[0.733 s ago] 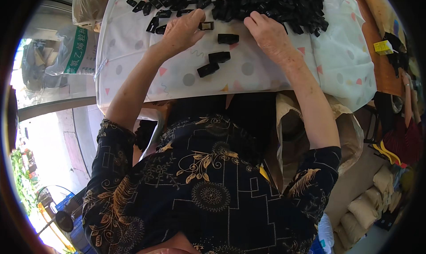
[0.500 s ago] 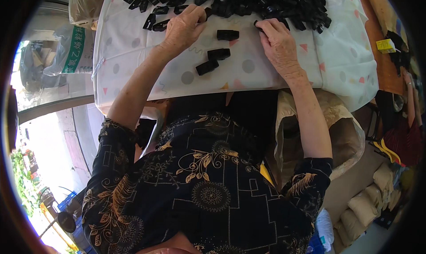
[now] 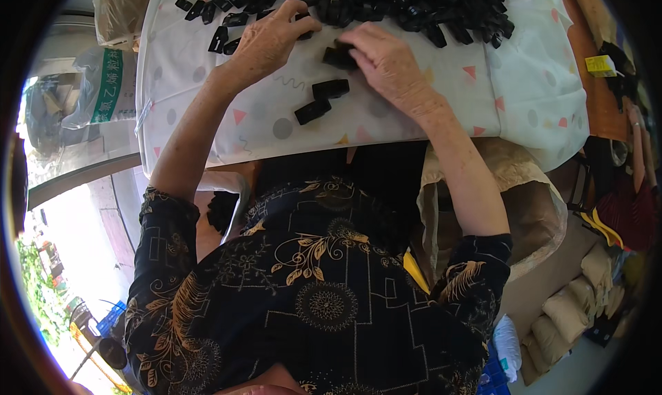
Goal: The recorder is assembling small black plastic buckles or clips at a workstation.
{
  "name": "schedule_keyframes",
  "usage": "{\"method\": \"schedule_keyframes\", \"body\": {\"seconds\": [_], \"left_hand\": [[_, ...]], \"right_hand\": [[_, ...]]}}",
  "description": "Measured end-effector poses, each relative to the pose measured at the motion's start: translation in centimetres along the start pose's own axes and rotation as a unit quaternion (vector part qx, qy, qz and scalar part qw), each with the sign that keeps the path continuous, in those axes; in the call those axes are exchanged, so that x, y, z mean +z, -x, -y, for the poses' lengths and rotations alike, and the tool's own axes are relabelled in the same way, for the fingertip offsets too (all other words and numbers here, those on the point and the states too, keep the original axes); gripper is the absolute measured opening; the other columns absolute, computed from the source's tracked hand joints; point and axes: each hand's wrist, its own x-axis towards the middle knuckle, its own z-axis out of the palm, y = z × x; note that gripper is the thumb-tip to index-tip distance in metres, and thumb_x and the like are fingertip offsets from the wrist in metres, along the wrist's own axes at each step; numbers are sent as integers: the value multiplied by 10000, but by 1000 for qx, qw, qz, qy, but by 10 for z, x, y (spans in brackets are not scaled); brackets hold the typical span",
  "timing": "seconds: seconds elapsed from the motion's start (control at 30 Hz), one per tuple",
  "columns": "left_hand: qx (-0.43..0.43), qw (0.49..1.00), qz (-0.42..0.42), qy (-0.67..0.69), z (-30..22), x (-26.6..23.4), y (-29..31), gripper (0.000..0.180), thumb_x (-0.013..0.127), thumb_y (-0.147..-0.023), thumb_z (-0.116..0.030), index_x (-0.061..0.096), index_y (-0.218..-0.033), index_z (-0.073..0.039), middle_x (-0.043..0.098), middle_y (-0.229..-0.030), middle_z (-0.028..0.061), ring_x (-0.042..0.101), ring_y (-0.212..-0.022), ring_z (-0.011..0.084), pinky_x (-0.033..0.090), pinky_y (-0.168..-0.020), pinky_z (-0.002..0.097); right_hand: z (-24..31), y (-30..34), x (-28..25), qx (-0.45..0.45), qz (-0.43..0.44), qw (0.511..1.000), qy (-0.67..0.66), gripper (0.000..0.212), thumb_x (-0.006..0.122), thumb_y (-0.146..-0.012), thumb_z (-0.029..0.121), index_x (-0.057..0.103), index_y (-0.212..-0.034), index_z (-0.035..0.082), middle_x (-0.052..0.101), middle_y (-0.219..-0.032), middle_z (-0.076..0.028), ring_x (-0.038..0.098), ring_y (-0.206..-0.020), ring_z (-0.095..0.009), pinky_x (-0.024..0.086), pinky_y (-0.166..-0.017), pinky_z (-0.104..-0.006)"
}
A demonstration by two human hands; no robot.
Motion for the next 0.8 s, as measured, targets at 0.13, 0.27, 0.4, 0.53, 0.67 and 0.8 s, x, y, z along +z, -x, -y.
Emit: {"method": "schedule_keyframes", "body": {"seconds": [0.13,0.27,0.4,0.53,0.67,0.8], "left_hand": [[-24,999,30,35,-7,-4,1,361,636,-858,-6,667,-1162,-197,553,-1221,85,675,-1004,297,550,-812,408],[-12,996,33,77,-20,-2,-1,314,675,-877,-114,651,-1183,-185,578,-1164,79,680,-971,310,556,-785,415],[-21,991,73,110,-35,-7,-10,355,727,-852,-234,638,-1192,-188,608,-1098,69,690,-925,325,564,-766,418],[-38,986,70,144,-39,-4,-6,370,724,-852,-225,622,-1203,-169,601,-1107,76,689,-931,328,561,-772,429],[-85,978,20,188,-32,2,5,356,716,-851,-220,611,-1179,-127,592,-1119,80,680,-945,340,547,-796,449],[-87,973,44,211,-30,3,5,316,709,-848,-213,621,-1135,-114,590,-1122,73,663,-983,331,540,-825,446]], "right_hand": [[22,8,16,-39,65,997,-2,322,691,-794,-78,671,-1101,19,646,-996,-97,626,-962,-258,542,-815,-345],[34,14,11,-39,86,995,9,324,690,-804,-79,666,-1114,12,651,-1011,-98,638,-945,-246,540,-829,-313],[29,28,-6,146,40,975,-161,236,656,-904,-19,657,-1138,13,665,-1051,-53,647,-935,-155,528,-827,-265],[23,32,-18,306,-23,903,-301,179,620,-983,63,656,-1153,17,661,-1066,-21,643,-891,-96,516,-816,-236],[17,28,-17,281,-64,916,-277,179,632,-969,42,664,-1145,28,654,-1080,-24,635,-921,-92,505,-816,-226],[20,11,-13,194,-71,952,-227,182,648,-947,8,678,-1123,45,640,-1122,-16,617,-991,-89,504,-840,-233]]}}
